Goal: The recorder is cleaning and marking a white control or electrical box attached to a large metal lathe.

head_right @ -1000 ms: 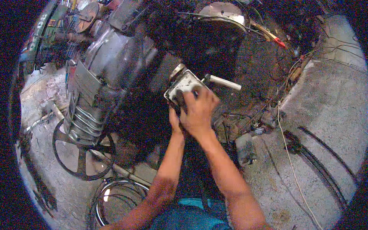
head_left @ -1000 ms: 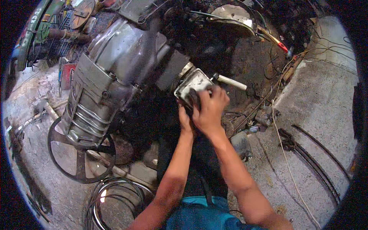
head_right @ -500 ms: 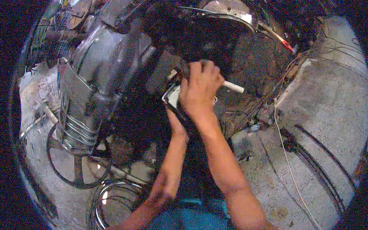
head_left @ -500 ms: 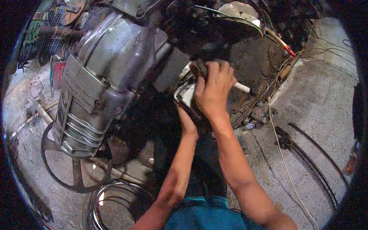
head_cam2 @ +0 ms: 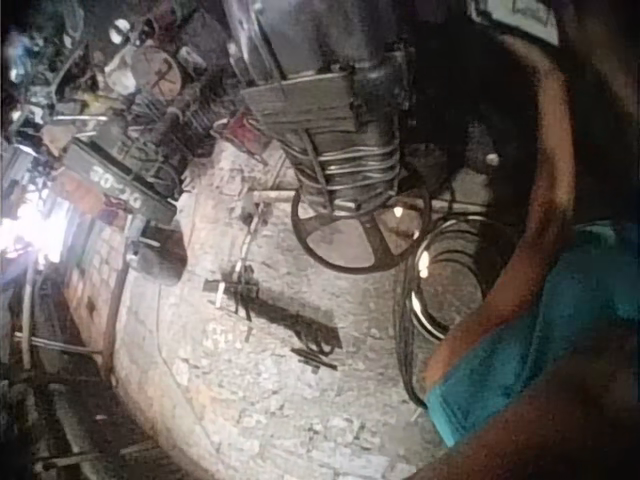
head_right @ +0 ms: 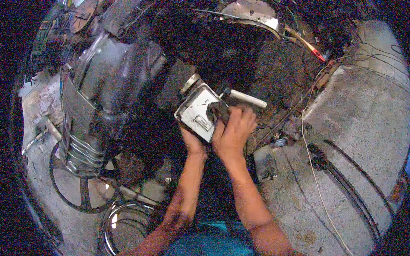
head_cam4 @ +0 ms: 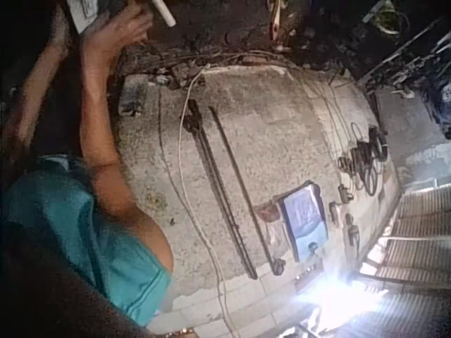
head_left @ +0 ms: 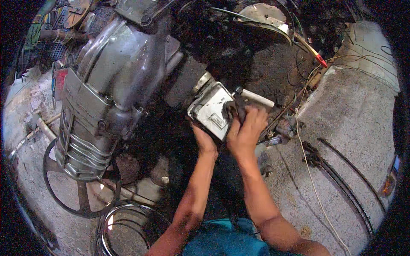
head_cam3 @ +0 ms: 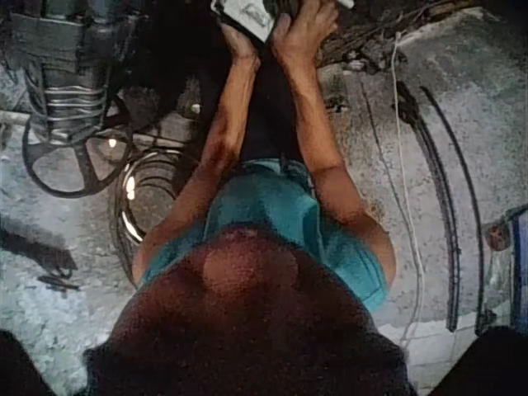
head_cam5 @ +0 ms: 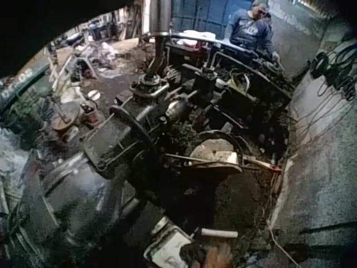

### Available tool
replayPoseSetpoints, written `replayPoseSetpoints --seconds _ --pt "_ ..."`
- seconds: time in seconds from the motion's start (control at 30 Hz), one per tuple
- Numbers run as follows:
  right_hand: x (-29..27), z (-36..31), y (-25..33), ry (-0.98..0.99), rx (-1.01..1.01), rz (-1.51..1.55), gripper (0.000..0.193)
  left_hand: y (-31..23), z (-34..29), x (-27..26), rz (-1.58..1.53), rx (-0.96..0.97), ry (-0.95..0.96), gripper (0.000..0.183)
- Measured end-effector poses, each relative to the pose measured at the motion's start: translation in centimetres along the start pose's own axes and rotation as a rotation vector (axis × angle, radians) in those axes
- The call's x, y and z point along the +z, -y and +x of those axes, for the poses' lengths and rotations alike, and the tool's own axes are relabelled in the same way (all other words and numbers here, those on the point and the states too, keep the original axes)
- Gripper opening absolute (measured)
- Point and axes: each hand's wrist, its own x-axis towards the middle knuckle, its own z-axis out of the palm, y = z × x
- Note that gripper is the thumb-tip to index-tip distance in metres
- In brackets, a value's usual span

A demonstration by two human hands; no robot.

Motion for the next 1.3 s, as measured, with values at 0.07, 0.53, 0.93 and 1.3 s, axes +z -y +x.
replayPoseSetpoints --seconds 0.07,0.53,0.93,1.3 --pt "0.1 1.0 1.6 0.037 -0.105 -0.018 0.04 0.6 0.8 -1.3 0.034 0.052 0.114 0.055" --pt "1.9 6.5 5.9 0.133 -0.124 0.072 0.047 1.0 1.4 -2.8 -0.162 -0.034 0.184 0.079" --pt "1.4 6.0 5.3 0.195 -0.142 0.001 0.049 1.8 -0.1 -3.5 0.061 -0.274 -0.169 0.082" --pt "1.4 6.1 4.3 0.242 -0.446 0.053 0.048 1.4 1.3 -1.1 0.048 0.037 0.168 0.081"
